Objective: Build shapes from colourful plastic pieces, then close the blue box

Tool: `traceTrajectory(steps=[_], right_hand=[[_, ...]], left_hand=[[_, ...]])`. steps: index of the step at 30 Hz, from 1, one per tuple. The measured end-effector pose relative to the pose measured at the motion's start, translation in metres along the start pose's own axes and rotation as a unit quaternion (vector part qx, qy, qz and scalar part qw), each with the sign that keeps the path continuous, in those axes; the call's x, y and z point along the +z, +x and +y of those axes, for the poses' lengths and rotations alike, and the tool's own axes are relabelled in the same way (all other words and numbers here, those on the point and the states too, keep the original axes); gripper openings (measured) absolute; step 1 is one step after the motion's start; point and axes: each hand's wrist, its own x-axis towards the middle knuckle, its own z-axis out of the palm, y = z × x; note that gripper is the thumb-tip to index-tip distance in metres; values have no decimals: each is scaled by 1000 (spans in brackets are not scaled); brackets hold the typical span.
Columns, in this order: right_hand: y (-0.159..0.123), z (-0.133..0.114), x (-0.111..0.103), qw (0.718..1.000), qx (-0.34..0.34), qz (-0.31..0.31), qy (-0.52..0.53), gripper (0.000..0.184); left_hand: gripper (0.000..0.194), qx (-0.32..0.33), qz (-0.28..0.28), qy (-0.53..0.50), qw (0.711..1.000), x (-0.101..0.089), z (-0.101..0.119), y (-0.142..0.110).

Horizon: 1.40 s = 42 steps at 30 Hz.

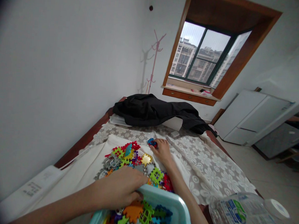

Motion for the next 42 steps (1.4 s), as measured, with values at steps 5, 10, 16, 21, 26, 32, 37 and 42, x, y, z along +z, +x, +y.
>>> traceTrajectory(steps=[5, 10, 16, 21, 26, 32, 37, 42], right_hand=[[0, 2, 1, 999, 35, 23, 21, 33], [4, -5, -12, 986, 64, 58, 141, 33], [-6, -34, -57, 953, 23, -58, 296, 34], [-52, -59, -59, 972, -42, -155, 172, 48], [-80, -68, -33, 984, -73, -149, 62, 75], [-81, -72, -33, 975, -137, -158, 70, 70], [-83, -70, -35, 976, -151, -143, 66, 75], [-81, -74, -33, 983, -139, -112, 52, 52]], left_hand=[[15, -1, -2, 4, 1000, 1, 0, 0], [16, 1, -4, 9, 1000, 2, -1, 0], [15, 6, -6, 16, 1000, 1, -1, 0], [16, 10, -7, 34, 999, -1, 0, 0], [20, 14, -12, -2, 1000, -7, 4, -2], [22, 20, -32, -3, 999, -9, 4, 0], [28, 6, -48, -29, 998, -12, 4, 1], [39, 0, -16, -100, 995, -32, -10, 3]])
